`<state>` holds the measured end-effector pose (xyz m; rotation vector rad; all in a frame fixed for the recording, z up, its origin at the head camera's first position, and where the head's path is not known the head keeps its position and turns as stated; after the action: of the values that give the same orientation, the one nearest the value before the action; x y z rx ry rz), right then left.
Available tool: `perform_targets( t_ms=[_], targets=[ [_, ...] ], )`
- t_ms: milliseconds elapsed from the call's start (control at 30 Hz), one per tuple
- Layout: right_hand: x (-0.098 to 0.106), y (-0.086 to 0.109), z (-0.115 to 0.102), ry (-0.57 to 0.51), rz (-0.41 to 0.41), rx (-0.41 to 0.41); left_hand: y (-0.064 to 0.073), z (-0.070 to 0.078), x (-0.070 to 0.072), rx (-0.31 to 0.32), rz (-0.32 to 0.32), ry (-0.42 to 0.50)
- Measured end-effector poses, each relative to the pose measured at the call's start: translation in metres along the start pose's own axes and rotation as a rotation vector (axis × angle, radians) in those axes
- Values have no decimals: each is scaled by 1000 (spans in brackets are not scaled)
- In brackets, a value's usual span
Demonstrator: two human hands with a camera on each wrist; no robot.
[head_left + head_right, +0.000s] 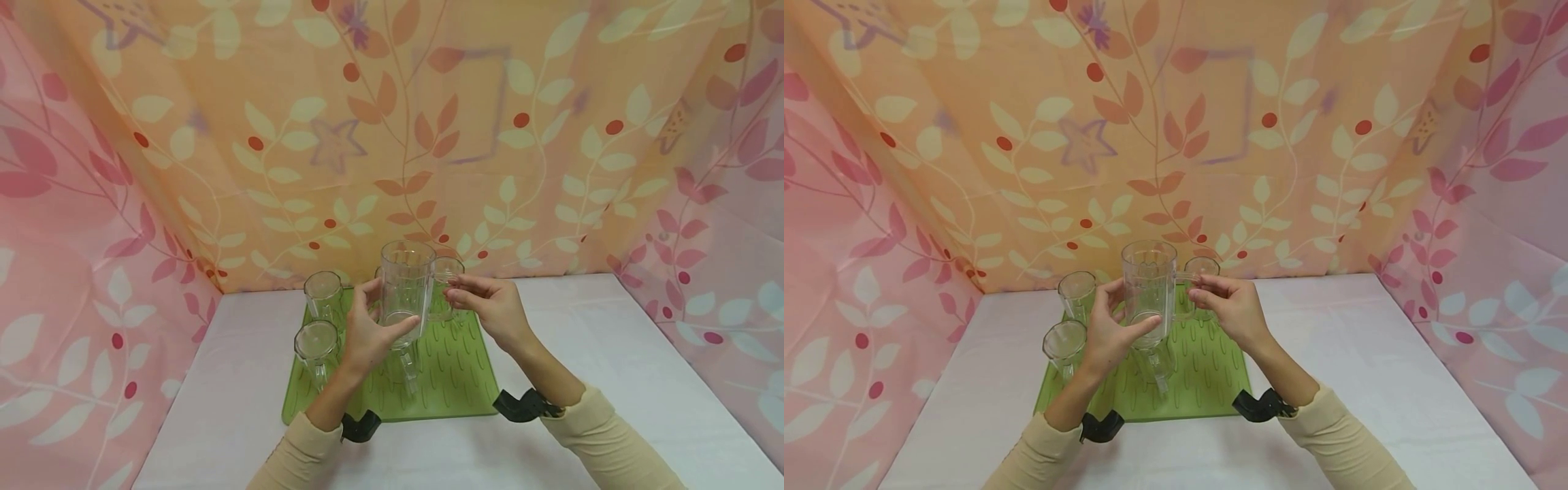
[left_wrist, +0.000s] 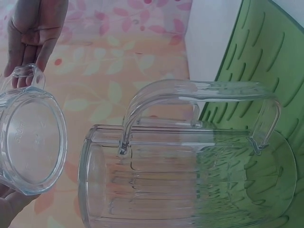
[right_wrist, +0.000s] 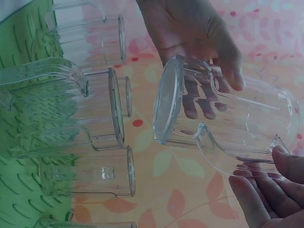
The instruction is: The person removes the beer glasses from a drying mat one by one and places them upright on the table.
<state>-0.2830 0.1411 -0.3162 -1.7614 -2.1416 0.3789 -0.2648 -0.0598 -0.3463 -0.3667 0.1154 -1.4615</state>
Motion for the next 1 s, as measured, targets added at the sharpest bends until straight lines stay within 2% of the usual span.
perform_targets(
  t_ms=[433,833,1000],
  targets=[
    [2,-1,-7,46,12,26,1,-3,-2,16,-21,-7],
    [4,-3,-15,65,13,64,1,4,-5,-22,-51,-30],
    [8,-5,-18,79,31,76,1,9,-5,-56,-72,-32]
  ],
)
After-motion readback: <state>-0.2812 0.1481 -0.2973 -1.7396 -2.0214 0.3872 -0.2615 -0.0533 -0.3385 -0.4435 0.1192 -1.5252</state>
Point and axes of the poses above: each hand's wrist, its own y-axis away from the middle knuckle, its own x-axis out of the back of the hand, z = x × y, the point moved 9 cm from there along -y, towards the middle knuckle, and after that the axes turned 6 degrees about x, right-handed, at the moved point
